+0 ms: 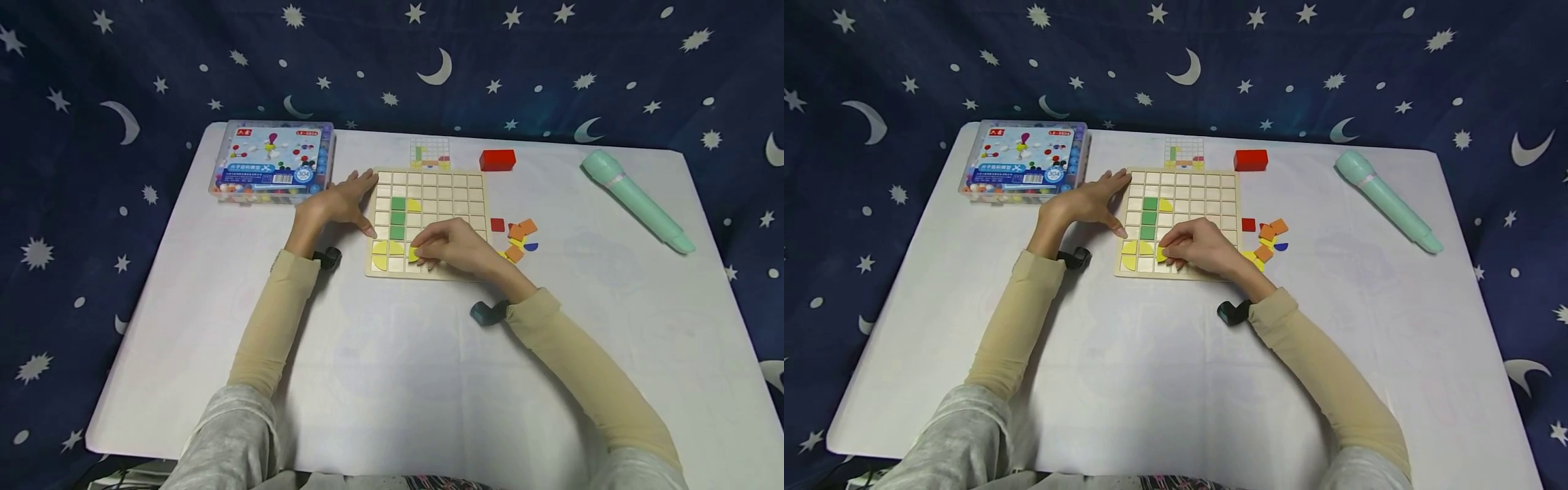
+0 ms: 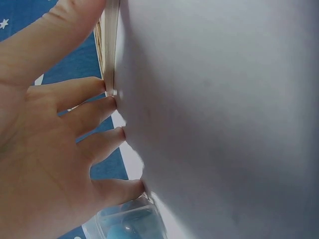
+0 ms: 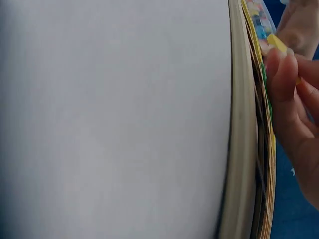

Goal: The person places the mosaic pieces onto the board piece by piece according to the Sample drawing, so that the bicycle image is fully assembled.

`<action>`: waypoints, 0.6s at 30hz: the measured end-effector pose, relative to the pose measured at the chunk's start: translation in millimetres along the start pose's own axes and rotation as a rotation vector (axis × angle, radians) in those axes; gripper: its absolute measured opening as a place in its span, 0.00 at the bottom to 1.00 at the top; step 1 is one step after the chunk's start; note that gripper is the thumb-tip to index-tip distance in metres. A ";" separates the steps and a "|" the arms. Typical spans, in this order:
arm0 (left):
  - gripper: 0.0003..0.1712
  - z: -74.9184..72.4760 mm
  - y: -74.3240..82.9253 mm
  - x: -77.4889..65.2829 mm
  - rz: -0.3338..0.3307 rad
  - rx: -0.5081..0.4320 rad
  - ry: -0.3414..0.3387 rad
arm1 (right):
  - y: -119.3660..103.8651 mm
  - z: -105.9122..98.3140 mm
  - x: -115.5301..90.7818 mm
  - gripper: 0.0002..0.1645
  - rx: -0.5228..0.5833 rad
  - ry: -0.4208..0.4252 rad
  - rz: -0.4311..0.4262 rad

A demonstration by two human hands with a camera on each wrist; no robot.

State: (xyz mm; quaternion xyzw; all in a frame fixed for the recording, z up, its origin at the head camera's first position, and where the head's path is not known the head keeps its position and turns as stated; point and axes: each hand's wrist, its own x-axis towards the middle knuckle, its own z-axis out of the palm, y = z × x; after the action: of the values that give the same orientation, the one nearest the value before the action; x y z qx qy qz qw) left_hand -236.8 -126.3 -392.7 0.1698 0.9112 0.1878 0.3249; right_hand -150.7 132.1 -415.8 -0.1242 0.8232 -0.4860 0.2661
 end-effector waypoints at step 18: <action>0.71 0.1 0.4 -1.6 -0.001 -0.003 0.005 | -15.9 26.8 10.3 0.08 -0.034 -0.014 -0.016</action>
State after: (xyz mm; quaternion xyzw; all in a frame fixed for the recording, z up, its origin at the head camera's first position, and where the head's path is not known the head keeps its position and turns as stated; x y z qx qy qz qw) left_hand -235.5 -126.6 -391.7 0.1686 0.9119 0.1895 0.3227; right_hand -145.2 99.7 -415.7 -0.1385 0.8284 -0.4733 0.2657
